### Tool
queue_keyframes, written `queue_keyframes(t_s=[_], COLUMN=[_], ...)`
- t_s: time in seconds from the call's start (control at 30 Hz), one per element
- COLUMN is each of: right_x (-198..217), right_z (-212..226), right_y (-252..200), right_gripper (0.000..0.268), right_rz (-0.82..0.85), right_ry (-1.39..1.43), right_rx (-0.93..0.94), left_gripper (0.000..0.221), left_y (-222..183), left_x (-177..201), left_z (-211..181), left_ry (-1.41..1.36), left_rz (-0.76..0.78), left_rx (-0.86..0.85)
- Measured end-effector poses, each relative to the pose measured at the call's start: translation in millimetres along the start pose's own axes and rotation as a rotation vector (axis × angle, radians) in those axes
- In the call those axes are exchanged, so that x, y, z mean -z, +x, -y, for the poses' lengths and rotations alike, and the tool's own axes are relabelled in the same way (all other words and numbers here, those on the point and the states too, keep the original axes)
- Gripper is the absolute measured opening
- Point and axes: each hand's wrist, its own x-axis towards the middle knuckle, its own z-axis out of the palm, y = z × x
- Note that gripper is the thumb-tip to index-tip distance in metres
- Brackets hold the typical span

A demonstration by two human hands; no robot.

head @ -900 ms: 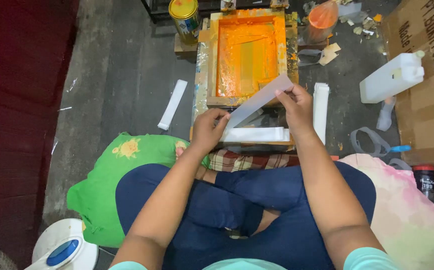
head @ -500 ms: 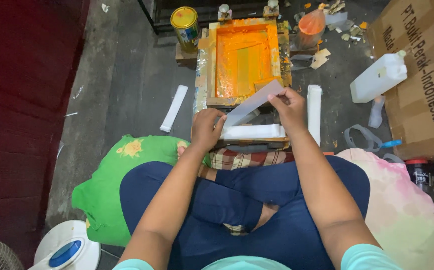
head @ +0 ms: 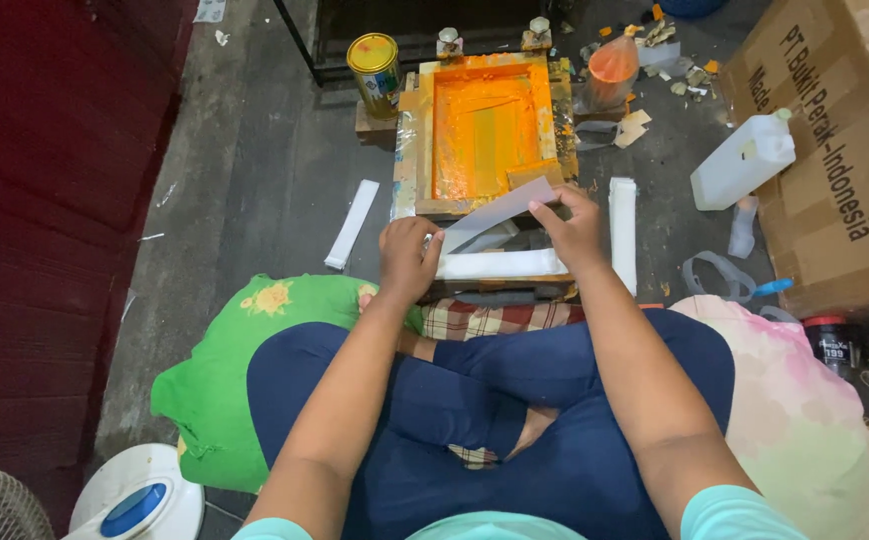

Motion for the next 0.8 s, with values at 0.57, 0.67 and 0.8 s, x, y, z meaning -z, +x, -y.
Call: queue_keyframes(t_s=[0.57,0.67,0.8], right_x=[-5,-9,-15], right_z=[-1,8,17], right_y=[-12,-15,-21], right_gripper=[0.018,0.017,0.019], right_rz=[-0.004,0.006,0.045], right_ry=[0.055,0.071,0.07], right_rx=[-0.007,-0.029,-0.052], left_gripper=[0.013,0.013,0.013], left_y=[-1,0,3], left_x=[17,18,39], left_z=[-1,7,-4], left_ry=[-0.064,-0.038,-0.045], left_rz=[0.005,0.012,0.054], left_rx=[0.052,0.039,0.057])
